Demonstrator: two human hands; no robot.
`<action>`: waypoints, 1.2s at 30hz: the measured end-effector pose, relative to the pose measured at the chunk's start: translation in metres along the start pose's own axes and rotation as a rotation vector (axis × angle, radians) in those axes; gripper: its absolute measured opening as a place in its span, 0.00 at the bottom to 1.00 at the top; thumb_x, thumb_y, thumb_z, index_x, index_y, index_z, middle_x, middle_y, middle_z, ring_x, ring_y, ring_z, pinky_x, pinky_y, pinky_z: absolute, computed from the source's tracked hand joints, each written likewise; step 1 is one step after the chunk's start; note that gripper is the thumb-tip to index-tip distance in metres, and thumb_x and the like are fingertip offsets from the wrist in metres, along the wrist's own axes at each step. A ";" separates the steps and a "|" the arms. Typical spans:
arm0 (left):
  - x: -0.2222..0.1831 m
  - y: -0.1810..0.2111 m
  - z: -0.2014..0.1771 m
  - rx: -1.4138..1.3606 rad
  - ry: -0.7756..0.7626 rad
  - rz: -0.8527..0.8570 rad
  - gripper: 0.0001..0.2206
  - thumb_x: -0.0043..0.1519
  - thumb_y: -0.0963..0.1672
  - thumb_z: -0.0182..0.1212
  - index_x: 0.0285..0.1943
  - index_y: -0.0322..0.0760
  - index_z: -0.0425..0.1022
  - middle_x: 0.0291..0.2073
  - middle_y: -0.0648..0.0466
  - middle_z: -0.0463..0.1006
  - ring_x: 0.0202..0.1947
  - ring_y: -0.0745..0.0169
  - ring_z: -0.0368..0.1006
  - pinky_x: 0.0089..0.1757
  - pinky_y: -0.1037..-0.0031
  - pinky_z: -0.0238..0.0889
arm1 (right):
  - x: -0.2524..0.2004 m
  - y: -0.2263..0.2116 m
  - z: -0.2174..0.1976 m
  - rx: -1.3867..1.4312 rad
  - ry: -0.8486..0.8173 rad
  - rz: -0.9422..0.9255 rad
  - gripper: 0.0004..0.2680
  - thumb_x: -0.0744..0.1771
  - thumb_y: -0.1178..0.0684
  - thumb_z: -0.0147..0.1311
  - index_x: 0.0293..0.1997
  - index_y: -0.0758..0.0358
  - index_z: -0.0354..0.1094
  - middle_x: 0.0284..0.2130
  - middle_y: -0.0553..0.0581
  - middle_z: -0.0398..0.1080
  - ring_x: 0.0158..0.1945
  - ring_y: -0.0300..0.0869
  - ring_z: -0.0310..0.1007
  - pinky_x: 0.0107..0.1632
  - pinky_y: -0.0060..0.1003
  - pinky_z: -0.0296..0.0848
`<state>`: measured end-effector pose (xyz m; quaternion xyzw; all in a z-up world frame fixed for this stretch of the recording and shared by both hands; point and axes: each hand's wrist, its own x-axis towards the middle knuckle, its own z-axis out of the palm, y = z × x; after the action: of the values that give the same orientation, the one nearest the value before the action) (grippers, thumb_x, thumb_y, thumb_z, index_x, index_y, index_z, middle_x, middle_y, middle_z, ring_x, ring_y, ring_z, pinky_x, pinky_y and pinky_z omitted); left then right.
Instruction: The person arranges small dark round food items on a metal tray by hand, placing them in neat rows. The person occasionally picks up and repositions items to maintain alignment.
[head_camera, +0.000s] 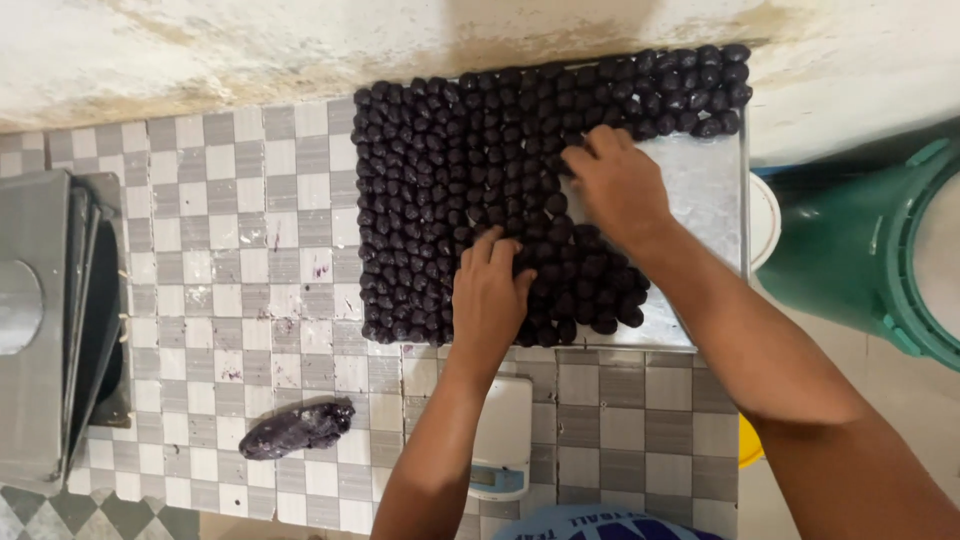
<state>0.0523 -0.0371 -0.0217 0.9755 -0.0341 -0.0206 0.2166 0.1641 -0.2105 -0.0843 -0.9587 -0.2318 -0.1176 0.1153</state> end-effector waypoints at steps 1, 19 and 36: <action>-0.001 -0.003 0.006 -0.004 -0.001 -0.005 0.15 0.52 0.43 0.64 0.46 0.35 0.68 0.46 0.42 0.67 0.46 0.41 0.67 0.37 0.58 0.67 | 0.001 0.004 0.010 0.000 -0.006 -0.004 0.13 0.58 0.50 0.61 0.42 0.52 0.66 0.35 0.52 0.59 0.41 0.47 0.65 0.34 0.37 0.69; 0.002 -0.023 0.000 -0.342 0.001 -0.112 0.13 0.47 0.41 0.67 0.38 0.41 0.69 0.33 0.51 0.74 0.40 0.50 0.72 0.38 0.66 0.69 | -0.041 -0.050 -0.059 0.651 -0.204 -0.134 0.15 0.65 0.50 0.44 0.58 0.59 0.60 0.52 0.65 0.62 0.54 0.62 0.61 0.50 0.54 0.64; -0.001 0.017 0.002 -1.143 -0.029 -0.321 0.17 0.56 0.43 0.62 0.54 0.33 0.68 0.49 0.46 0.70 0.50 0.55 0.70 0.47 0.67 0.67 | -0.027 0.041 -0.016 0.183 0.176 -0.089 0.09 0.62 0.55 0.58 0.45 0.55 0.72 0.38 0.50 0.72 0.45 0.44 0.71 0.50 0.34 0.69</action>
<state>0.0501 -0.0537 -0.0162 0.6966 0.1276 -0.0815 0.7014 0.1573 -0.2613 -0.0831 -0.9189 -0.2729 -0.1845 0.2169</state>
